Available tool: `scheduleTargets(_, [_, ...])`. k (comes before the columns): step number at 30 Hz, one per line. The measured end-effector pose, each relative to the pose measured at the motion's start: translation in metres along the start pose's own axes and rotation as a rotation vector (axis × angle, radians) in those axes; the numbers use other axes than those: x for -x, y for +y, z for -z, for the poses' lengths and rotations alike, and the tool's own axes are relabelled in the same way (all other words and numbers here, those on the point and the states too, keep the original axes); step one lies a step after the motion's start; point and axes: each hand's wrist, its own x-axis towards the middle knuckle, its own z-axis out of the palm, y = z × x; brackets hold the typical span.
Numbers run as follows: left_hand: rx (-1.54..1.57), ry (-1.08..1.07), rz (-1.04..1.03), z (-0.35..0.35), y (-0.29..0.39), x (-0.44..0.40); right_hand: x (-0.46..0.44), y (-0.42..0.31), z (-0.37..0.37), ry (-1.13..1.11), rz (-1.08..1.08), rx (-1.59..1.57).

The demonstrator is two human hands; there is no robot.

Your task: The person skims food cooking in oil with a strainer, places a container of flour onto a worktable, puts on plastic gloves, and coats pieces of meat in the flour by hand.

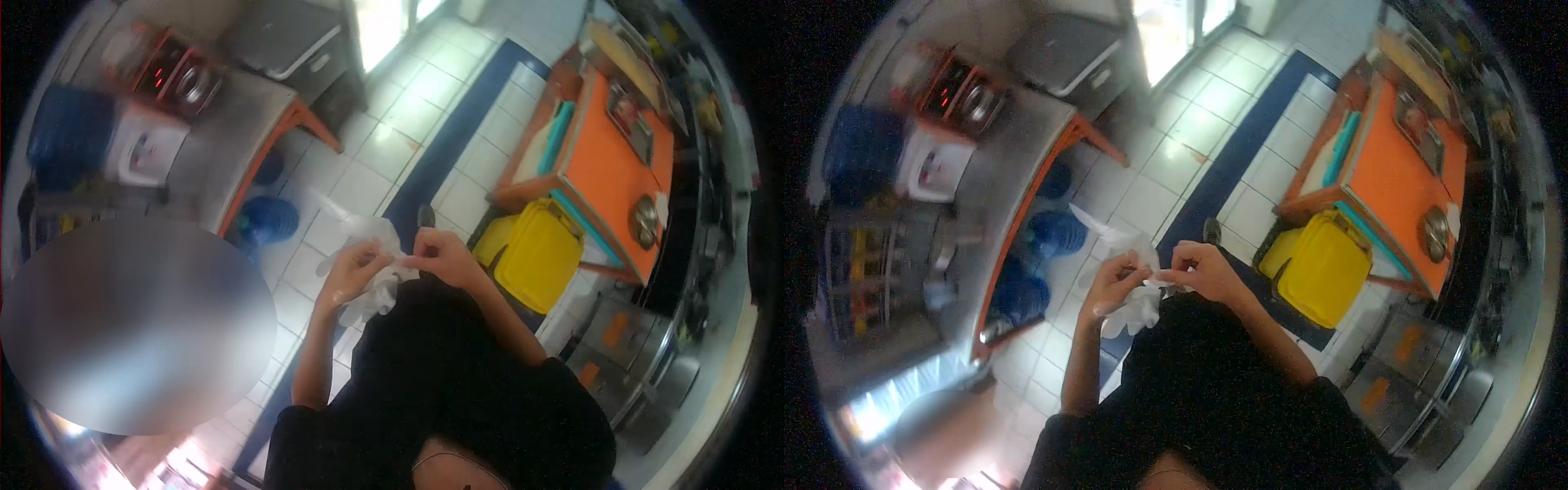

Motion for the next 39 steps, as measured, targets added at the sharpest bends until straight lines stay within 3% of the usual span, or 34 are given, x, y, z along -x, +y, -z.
scheduleTargets(2, [-0.070,-0.012,0.033,0.007,0.014,-0.039,-0.015,0.015,0.032,0.250,0.164,0.223])
scheduleTargets(5, [-0.068,-0.035,0.109,-0.002,0.033,-0.102,-0.043,0.037,0.086,0.483,0.195,0.513])
scheduleTargets(6, [-0.065,-0.018,0.145,-0.007,0.041,-0.125,-0.055,0.035,0.103,0.509,0.194,0.520])
scheduleTargets(8, [-0.216,-0.046,0.076,-0.031,0.065,-0.174,-0.073,0.024,0.133,0.303,0.055,-0.108])
scheduleTargets(10, [-0.381,-0.091,-0.021,-0.052,0.089,-0.228,-0.093,0.014,0.172,0.274,0.186,0.055])
scheduleTargets(12, [-0.245,-0.117,-0.148,-0.068,0.102,-0.274,-0.106,0.000,0.210,0.331,0.098,0.183])
scheduleTargets(18, [-0.074,-0.043,-0.007,-0.095,0.150,-0.396,-0.153,0.004,0.319,0.709,0.353,0.481])
scheduleTargets(20, [0.358,-0.098,0.105,-0.104,0.151,-0.436,-0.162,0.005,0.342,0.838,0.447,0.523])
scheduleTargets(22, [0.234,-0.111,0.115,-0.117,0.155,-0.468,-0.170,0.009,0.360,0.915,0.451,0.609])
scheduleTargets(23, [0.213,-0.215,0.112,-0.125,0.159,-0.479,-0.176,0.013,0.368,0.939,0.437,0.605])
scheduleTargets(26, [0.077,-0.347,0.055,-0.148,0.174,-0.511,-0.192,0.028,0.386,0.862,0.430,0.729])
scheduleTargets(28, [0.108,-0.185,0.212,-0.155,0.194,-0.538,-0.206,0.035,0.398,0.756,0.415,0.754])
scheduleTargets(29, [0.171,-0.224,0.170,-0.146,0.186,-0.562,-0.211,0.030,0.410,0.739,0.418,0.746])
scheduleTargets(31, [0.127,-0.173,0.133,-0.145,0.208,-0.595,-0.222,0.017,0.438,0.746,0.451,0.445])
scheduleTargets(32, [0.073,-0.154,0.099,-0.135,0.215,-0.610,-0.234,0.023,0.454,0.849,0.452,0.279])
scheduleTargets(33, [0.072,-0.111,0.104,-0.122,0.219,-0.631,-0.240,0.018,0.478,0.918,0.380,0.364])
scheduleTargets(34, [-0.038,-0.256,0.047,-0.111,0.224,-0.654,-0.253,0.013,0.498,0.996,0.230,0.189])
scheduleTargets(35, [-0.147,-0.412,-0.008,-0.103,0.229,-0.676,-0.272,0.016,0.527,0.991,0.235,0.249])
scheduleTargets(36, [-0.145,-0.398,-0.007,-0.100,0.235,-0.700,-0.299,0.026,0.553,0.978,0.239,0.246])
scheduleTargets(39, [-0.160,-0.441,-0.025,-0.098,0.257,-0.781,-0.388,0.037,0.617,0.591,0.285,-0.308])
